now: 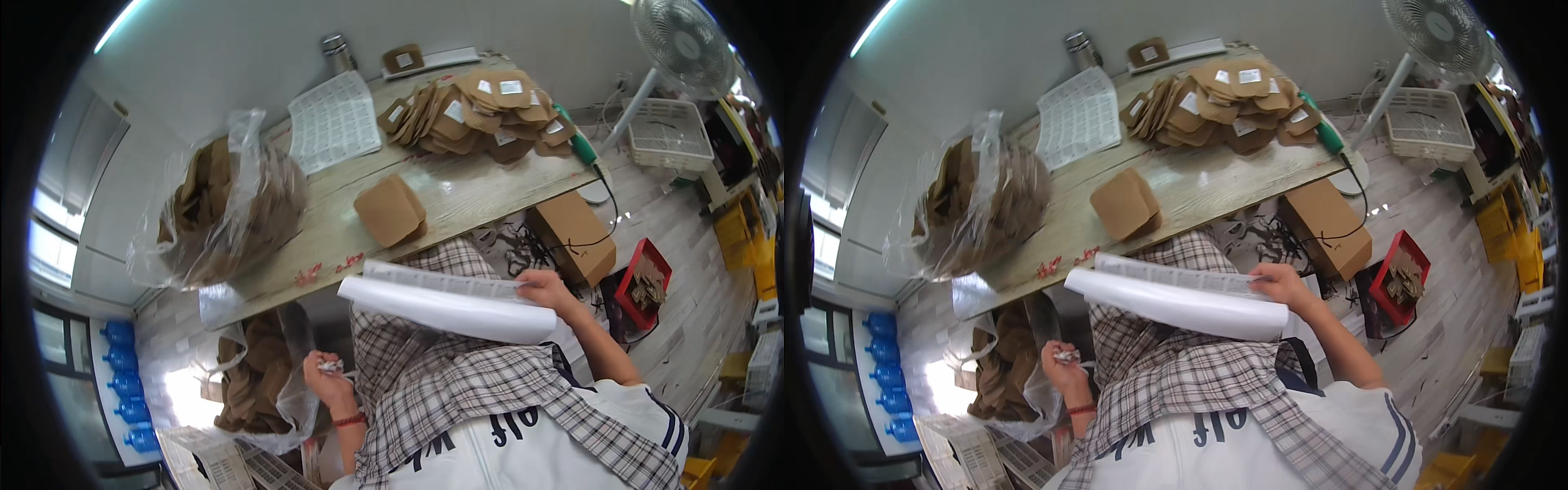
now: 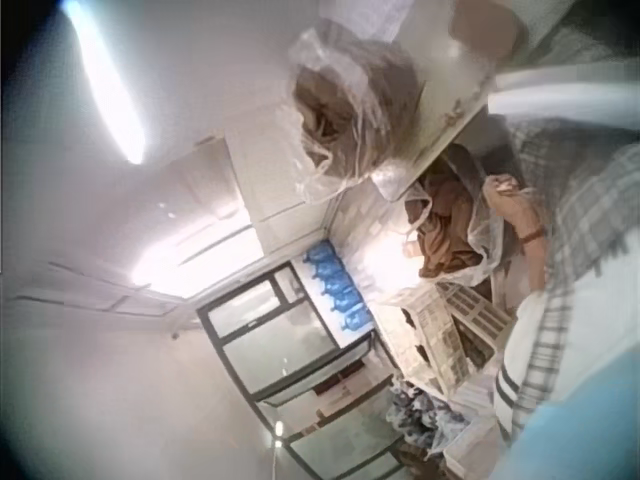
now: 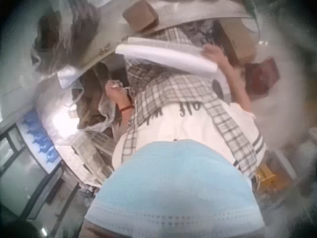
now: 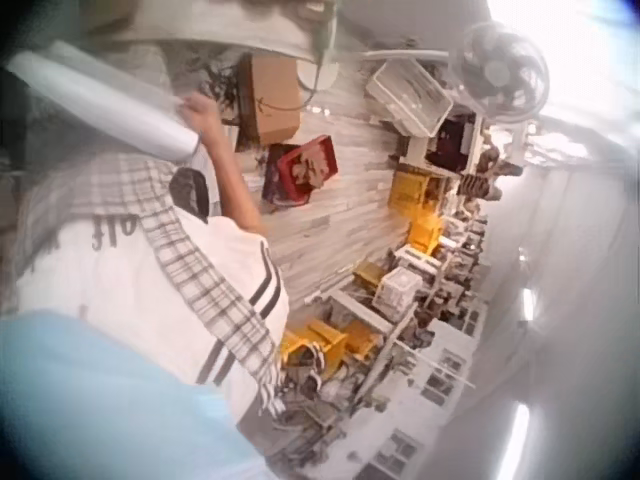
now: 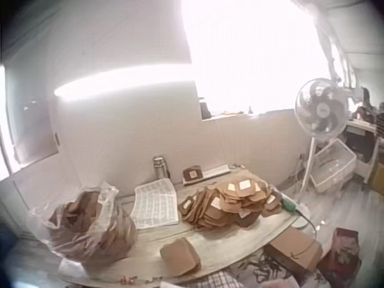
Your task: The person repeatedly peels small labels from a roll and sticks them onto small brown packages on a table. They handle the packages one at a time, placing each labeled package into a growing stack.
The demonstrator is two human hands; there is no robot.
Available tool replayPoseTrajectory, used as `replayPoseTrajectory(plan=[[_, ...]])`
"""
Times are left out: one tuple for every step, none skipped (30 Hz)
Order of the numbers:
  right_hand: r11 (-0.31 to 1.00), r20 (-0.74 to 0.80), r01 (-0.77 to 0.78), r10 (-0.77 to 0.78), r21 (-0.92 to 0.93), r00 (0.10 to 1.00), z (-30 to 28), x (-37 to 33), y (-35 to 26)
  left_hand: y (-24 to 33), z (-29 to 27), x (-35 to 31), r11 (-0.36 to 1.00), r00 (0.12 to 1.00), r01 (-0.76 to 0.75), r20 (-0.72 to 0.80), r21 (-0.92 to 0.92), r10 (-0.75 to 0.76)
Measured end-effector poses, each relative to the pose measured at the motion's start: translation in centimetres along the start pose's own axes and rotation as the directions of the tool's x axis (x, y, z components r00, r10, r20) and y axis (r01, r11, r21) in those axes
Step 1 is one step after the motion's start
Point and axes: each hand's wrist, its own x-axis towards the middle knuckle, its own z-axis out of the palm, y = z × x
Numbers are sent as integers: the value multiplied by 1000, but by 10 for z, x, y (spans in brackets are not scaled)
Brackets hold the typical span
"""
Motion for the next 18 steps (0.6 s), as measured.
replayPoseTrajectory(plan=[[986,61,64,-55,-151,997,9,14,-4,18,-8,9,993,999,27,-23,-111,-30],[900,140,347,-320,-263,937,19,29,-13,39,5,11,978,998,-12,-56,-207,0],[873,212,378,-324,-309,922,26,40,-20,54,5,21,966,997,-35,59,-256,52],[855,291,337,-232,-394,928,29,49,-31,65,10,33,951,980,-42,171,-305,99],[772,302,408,-289,-487,908,32,53,-43,76,24,39,938,952,-17,280,-347,120],[671,326,469,-339,-574,883,33,54,-56,88,43,42,921,912,9,380,-390,152],[650,227,516,-479,-558,848,43,58,-73,110,68,19,915,938,-70,286,-398,197],[622,105,544,-599,-563,794,50,54,-94,121,99,1,906,952,-128,207,-404,227],[721,63,588,-611,-367,789,60,51,-120,126,115,-2,890,899,-105,340,-443,276],[781,26,604,-608,-158,793,75,44,-146,126,140,-12,890,802,-52,512,-453,308],[796,27,596,-601,106,799,96,33,-175,119,168,-27,887,728,16,613,-462,307],[756,15,555,-596,348,803,109,25,-196,109,204,-48,879,635,103,711,-465,302],[778,102,539,-595,323,797,116,26,-199,93,236,-77,913,601,67,746,-403,285],[796,198,519,-588,310,784,125,27,-199,83,257,-99,941,574,10,772,-338,272],[518,-8,478,-673,709,740,135,32,-196,89,273,-107,952,489,-95,819,-292,300],[609,37,408,-584,681,811,129,28,-197,92,273,-105,951,508,-109,807,-288,303],[697,79,323,-478,640,875,114,19,-197,92,273,-101,951,531,-112,792,-288,302],[771,113,228,-361,594,926,105,12,-198,91,273,-99,951,553,-113,777,-288,301]])
